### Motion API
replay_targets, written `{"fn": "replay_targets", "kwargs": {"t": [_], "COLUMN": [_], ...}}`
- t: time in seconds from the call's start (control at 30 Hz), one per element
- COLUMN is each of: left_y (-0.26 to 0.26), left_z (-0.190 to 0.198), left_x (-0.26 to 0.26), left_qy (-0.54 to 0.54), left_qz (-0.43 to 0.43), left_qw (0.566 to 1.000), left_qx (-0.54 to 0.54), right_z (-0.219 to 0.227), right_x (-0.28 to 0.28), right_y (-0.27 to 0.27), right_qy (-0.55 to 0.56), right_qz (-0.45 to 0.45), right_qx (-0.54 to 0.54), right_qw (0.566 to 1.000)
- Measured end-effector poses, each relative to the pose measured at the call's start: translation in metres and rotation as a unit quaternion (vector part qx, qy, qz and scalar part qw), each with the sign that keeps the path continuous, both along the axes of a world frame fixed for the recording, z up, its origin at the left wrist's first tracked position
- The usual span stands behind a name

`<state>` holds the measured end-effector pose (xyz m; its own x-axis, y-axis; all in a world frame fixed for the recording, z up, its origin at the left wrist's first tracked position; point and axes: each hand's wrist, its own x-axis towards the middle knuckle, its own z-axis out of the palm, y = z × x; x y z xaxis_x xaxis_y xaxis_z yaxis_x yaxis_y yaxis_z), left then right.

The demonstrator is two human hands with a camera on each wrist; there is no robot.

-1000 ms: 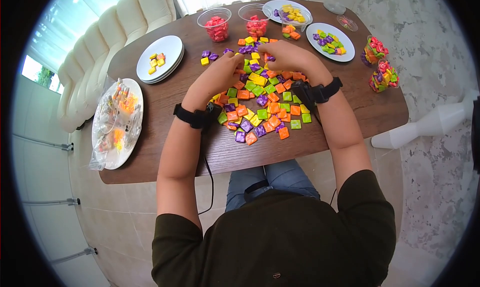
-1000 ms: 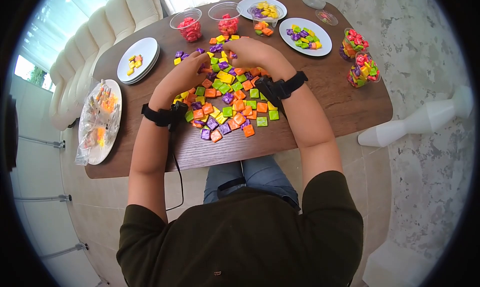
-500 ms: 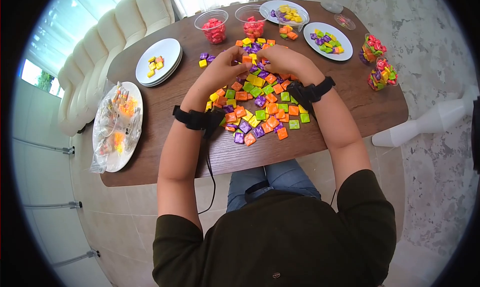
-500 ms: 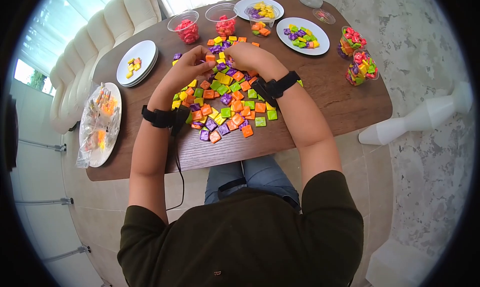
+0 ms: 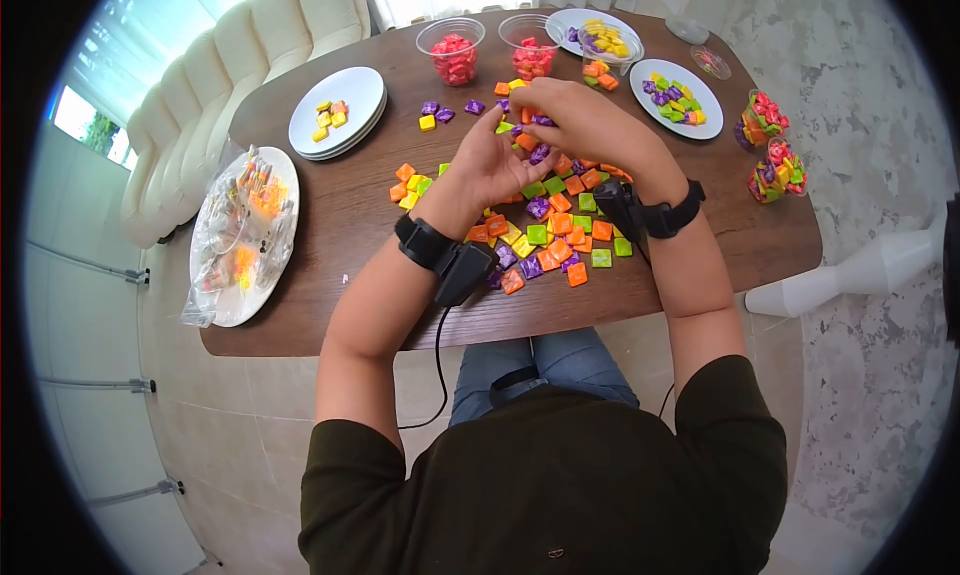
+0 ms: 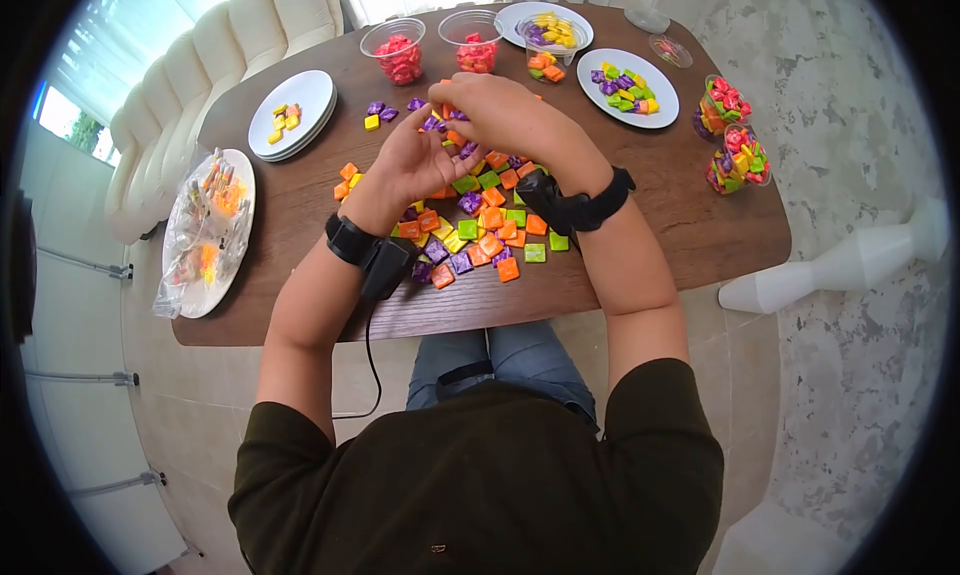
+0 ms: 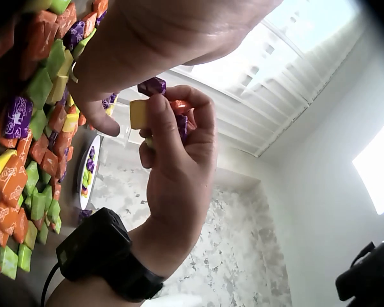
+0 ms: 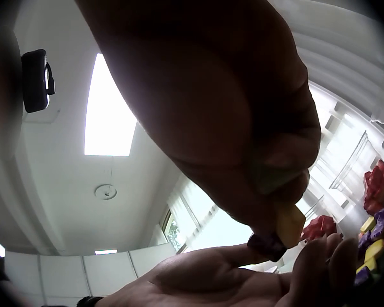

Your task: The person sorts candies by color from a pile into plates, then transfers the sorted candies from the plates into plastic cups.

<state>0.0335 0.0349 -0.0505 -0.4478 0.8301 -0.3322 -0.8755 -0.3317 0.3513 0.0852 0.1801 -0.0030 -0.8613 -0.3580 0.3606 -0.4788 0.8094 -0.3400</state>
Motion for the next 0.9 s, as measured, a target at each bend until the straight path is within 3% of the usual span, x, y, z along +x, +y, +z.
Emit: {"fn": "replay_targets", "kwargs": {"t": [0.2,0.33,0.43,0.5,0.67,0.73,0.8,0.87,0.9], "left_y": [0.000,0.003,0.003,0.001,-0.016,-0.030,-0.050,-0.068,-0.079], "left_z": [-0.010,-0.011,-0.018,-0.016,0.006,0.012,0.011,0.020,0.019], "left_x": [-0.003,-0.001,-0.011,-0.017,-0.037,-0.056,-0.095,-0.119,-0.141], "left_qy": [-0.027,-0.034,-0.045,-0.038,0.093,0.216,0.387,0.471,0.540], "left_qz": [-0.044,-0.015,-0.016,-0.013,0.074,0.137,0.162,0.239,0.234], "left_qw": [0.999,0.999,0.998,0.999,0.992,0.964,0.897,0.788,0.708], "left_qx": [0.010,0.035,0.044,0.010,-0.032,-0.077,-0.141,-0.316,-0.390], "right_z": [0.002,0.008,0.011,0.023,0.037,0.045,0.049,0.047,0.047], "right_x": [0.007,0.010,0.009,0.015,0.021,0.028,0.033,0.034,0.034], "right_y": [-0.009,-0.005,-0.001,-0.001,0.004,0.004,0.006,0.009,0.010], "right_qy": [-0.036,-0.044,0.051,0.049,0.091,0.075,0.068,0.083,0.090], "right_qz": [0.024,0.029,0.026,0.004,0.000,-0.013,-0.024,-0.017,-0.014], "right_qx": [-0.047,-0.057,-0.033,-0.045,-0.061,-0.064,-0.069,-0.060,-0.055], "right_qw": [0.998,0.997,0.998,0.998,0.994,0.995,0.995,0.995,0.994]}}
